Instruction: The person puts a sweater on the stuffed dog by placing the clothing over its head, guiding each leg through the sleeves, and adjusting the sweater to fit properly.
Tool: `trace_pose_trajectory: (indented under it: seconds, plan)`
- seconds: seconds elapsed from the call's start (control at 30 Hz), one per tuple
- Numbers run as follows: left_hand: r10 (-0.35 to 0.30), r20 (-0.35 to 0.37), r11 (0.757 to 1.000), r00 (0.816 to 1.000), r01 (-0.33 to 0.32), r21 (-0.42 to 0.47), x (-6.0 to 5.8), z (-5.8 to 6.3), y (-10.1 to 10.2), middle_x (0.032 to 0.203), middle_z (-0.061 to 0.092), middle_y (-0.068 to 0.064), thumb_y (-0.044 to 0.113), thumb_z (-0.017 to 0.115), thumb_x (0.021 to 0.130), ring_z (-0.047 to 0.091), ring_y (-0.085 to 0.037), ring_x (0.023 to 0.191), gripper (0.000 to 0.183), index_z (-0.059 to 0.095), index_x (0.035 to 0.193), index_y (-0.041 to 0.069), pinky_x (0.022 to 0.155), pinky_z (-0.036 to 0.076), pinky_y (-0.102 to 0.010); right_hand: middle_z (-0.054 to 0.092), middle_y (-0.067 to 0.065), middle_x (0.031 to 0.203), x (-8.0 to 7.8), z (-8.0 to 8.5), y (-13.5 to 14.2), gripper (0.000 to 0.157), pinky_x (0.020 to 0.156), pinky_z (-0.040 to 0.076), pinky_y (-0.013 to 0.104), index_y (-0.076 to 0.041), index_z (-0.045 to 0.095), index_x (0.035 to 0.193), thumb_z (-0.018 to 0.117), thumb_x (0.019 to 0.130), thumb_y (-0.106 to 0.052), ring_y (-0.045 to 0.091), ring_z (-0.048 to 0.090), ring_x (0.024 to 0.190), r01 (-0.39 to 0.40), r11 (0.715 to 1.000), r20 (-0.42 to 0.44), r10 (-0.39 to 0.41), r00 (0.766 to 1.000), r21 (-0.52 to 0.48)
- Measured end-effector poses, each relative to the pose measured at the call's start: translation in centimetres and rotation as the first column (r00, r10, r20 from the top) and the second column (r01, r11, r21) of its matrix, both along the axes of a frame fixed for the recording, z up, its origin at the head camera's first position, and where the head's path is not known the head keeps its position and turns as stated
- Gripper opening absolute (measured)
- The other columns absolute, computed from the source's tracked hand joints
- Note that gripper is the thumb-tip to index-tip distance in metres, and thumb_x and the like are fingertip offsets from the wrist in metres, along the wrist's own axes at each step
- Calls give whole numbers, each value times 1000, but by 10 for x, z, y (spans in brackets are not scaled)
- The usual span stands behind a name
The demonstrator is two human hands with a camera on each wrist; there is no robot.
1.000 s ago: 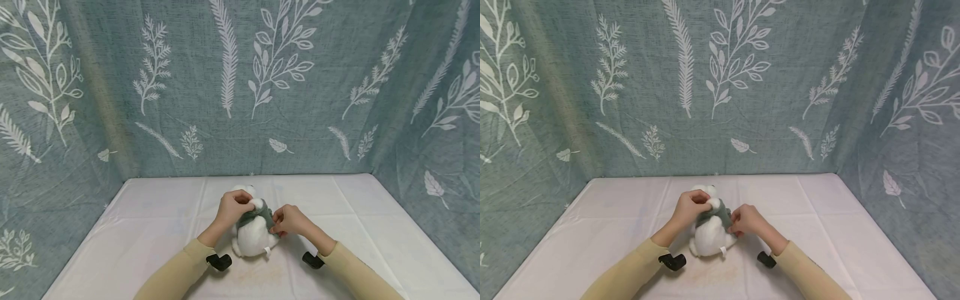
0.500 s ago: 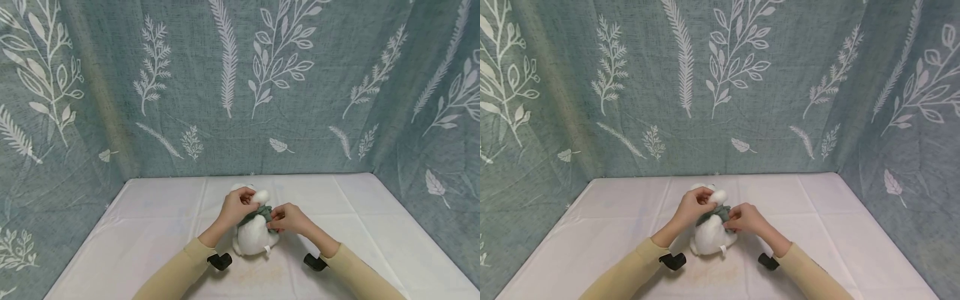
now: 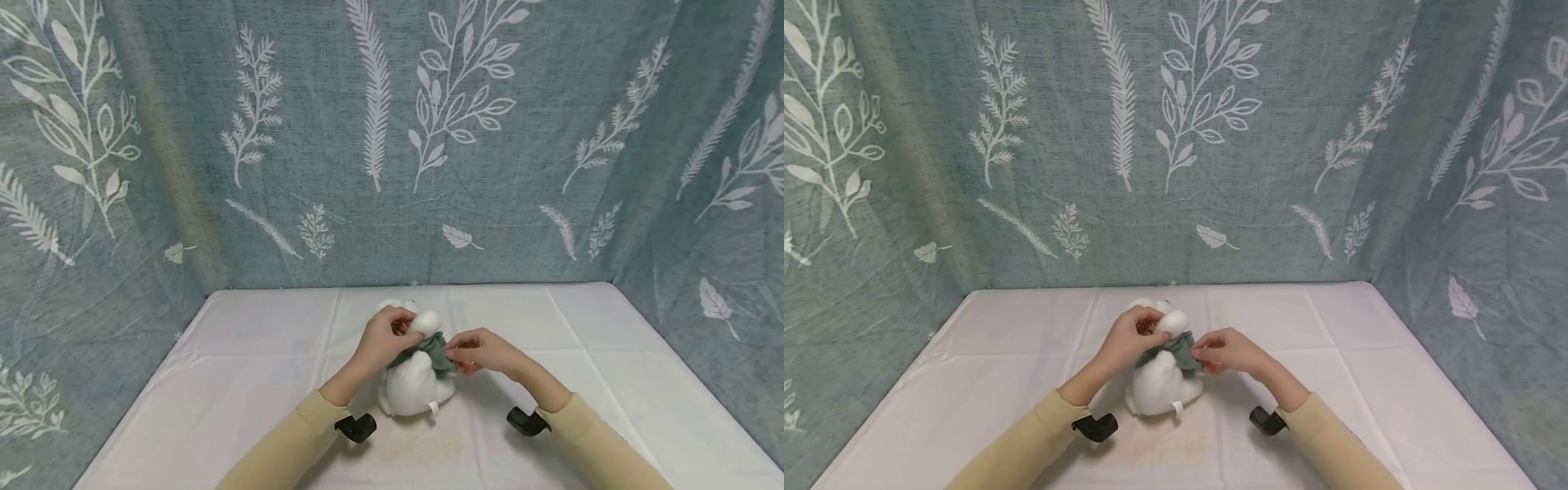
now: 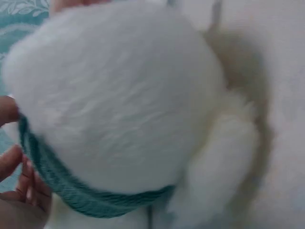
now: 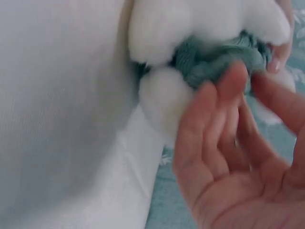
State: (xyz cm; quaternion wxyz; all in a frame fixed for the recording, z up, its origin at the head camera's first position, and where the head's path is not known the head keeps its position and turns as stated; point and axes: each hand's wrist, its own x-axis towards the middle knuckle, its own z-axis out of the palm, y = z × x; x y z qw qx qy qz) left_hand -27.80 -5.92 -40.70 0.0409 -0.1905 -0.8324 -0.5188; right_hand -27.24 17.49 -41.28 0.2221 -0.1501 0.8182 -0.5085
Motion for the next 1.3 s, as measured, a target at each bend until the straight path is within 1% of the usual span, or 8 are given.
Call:
trace_pose_trajectory:
  seconds: [0.17, 0.27, 0.43, 0.57, 0.7, 0.83, 1.07, 1.3]
  plan:
    - [-24, 18, 999, 1000, 24, -35, 6, 11, -6, 99, 60, -4, 25, 74, 83, 57, -15, 83, 26, 69, 105, 13, 71, 50, -29, 65, 4, 89, -9, -3, 0, 30, 73, 54, 31, -3, 66, 110, 58, 95, -28, 11, 60, 78, 243, 970, -13, -243, 970, -16]
    - [1, 67, 1000, 998, 1, -31, 8, 17, -12, 99, 63, -3, 26, 71, 85, 57, -16, 84, 25, 68, 106, 12, 70, 49, -29, 68, 9, 104, -16, -6, -2, 33, 79, 54, 31, -2, 64, 115, 57, 96, -27, 14, 63, 91, 302, 953, -24, -302, 953, 6]
    - [117, 124, 984, 985, -98, -147, 10, 22, -22, 93, 64, 0, 33, 66, 88, 56, -15, 82, 20, 68, 98, 15, 66, 47, -30, 57, 19, 129, -30, -12, -4, 43, 92, 49, 35, 5, 50, 132, 49, 99, -22, 24, 57, 114, 173, 985, 80, -174, 982, 16]
    - [130, 175, 968, 976, -87, -237, 11, 21, -27, 90, 64, -1, 37, 65, 89, 58, -15, 78, 25, 66, 98, 13, 65, 48, -30, 55, 20, 128, -38, -16, -4, 44, 94, 49, 34, 11, 41, 136, 41, 101, -15, 20, 57, 112, 42, 995, 202, -23, 979, -91]
    - [108, 219, 959, 970, -44, -280, 11, 18, -29, 82, 65, -2, 38, 63, 90, 63, -18, 72, 30, 65, 98, 9, 63, 48, -28, 59, 3, 91, -44, -18, -4, 25, 78, 49, 25, 1, 59, 99, 37, 99, -10, 7, 57, 84, -37, 983, 271, 86, 959, -180]
    - [117, 238, 958, 964, -46, -284, 10, 18, -29, 79, 66, -3, 38, 63, 91, 66, -21, 73, 30, 64, 98, 9, 62, 48, -28, 54, -3, 81, -46, -20, -5, 23, 71, 45, 22, -9, 51, 79, 35, 96, -6, 6, 52, 77, -92, 973, 292, 152, 944, -210]
    - [93, 250, 970, 964, -31, -243, 9, 21, -24, 85, 67, -3, 39, 62, 91, 69, -18, 72, 31, 66, 99, 9, 64, 49, -28, 62, 3, 98, -37, -22, -5, 34, 79, 51, 24, 14, 49, 121, 35, 94, -1, 9, 60, 89, -46, 967, 337, 131, 932, -251]
    - [98, 241, 977, 965, -48, -208, 10, 30, -23, 89, 69, 1, 44, 61, 90, 67, -11, 72, 32, 70, 97, 14, 70, 53, -31, 54, 25, 126, -23, -12, -14, 45, 87, 52, 30, 15, 37, 136, 40, 95, -2, 22, 60, 105, 161, 958, 292, -88, 952, -238]
